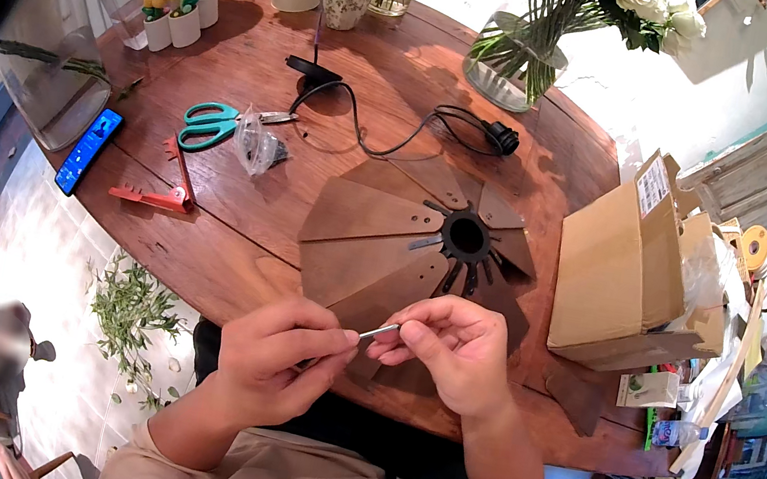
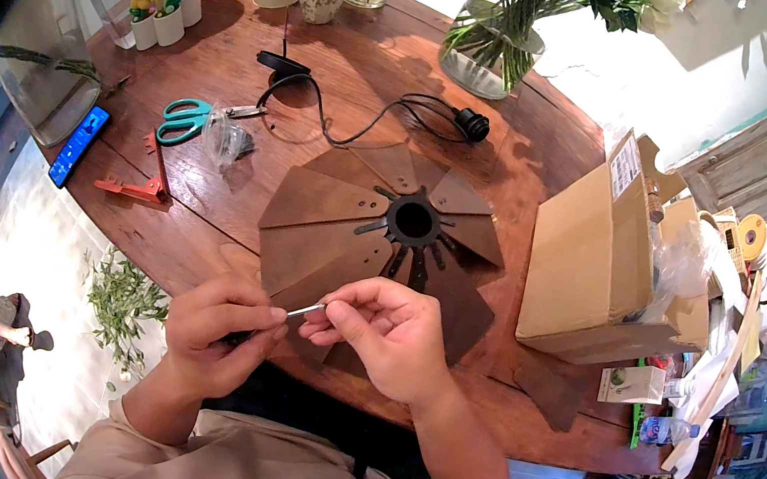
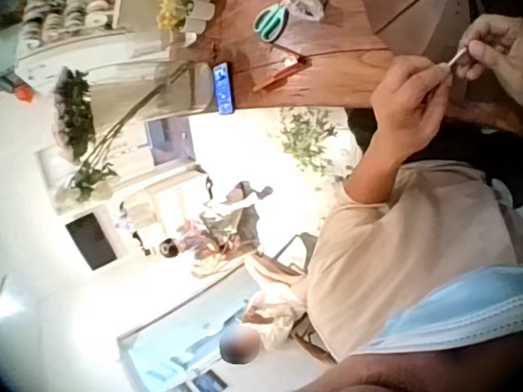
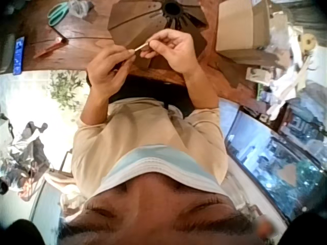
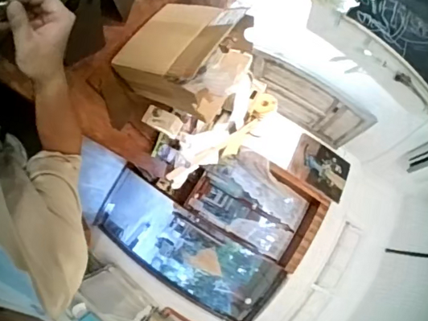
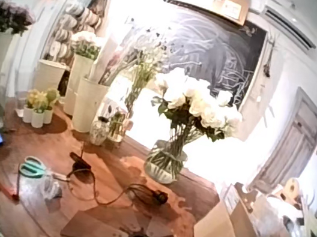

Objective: The person assembles a cardboard structure by inserting small metal pins into pre-drilled holes on brown cardboard pieces. They use a screwdriver to push the pins through the layers, securing the components together. The person works methodically, handling the cardboard pieces and tools on a wooden table.

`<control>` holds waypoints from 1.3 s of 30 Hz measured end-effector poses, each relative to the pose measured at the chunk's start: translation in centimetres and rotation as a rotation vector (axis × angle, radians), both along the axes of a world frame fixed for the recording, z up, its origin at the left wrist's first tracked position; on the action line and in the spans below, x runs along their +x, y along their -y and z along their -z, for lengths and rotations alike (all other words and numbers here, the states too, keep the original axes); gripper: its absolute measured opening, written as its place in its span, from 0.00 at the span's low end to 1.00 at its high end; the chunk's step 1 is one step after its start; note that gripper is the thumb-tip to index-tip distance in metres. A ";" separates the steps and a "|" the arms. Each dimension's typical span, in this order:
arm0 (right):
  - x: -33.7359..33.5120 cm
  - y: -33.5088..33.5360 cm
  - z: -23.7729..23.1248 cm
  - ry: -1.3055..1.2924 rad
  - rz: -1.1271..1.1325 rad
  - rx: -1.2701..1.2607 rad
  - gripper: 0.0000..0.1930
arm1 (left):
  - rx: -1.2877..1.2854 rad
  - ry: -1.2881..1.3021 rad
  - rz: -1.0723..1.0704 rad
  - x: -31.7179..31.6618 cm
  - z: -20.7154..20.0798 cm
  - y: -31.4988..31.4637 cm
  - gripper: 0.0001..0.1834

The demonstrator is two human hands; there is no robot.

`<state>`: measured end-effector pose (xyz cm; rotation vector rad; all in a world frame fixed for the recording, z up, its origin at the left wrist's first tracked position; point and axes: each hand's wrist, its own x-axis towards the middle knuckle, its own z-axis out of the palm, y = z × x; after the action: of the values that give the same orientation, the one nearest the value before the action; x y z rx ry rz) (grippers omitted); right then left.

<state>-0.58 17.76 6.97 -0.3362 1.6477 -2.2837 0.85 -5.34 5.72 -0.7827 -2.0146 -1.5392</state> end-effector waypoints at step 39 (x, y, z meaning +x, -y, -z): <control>-1.5 -0.1 0.4 -0.879 0.407 0.711 0.06 | 0.765 0.658 0.228 -0.5 1.7 -2.8 0.12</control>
<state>-2.13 17.87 6.58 -0.9778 3.0451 -1.6426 0.31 -2.51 3.98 -0.1979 -1.4856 -2.7115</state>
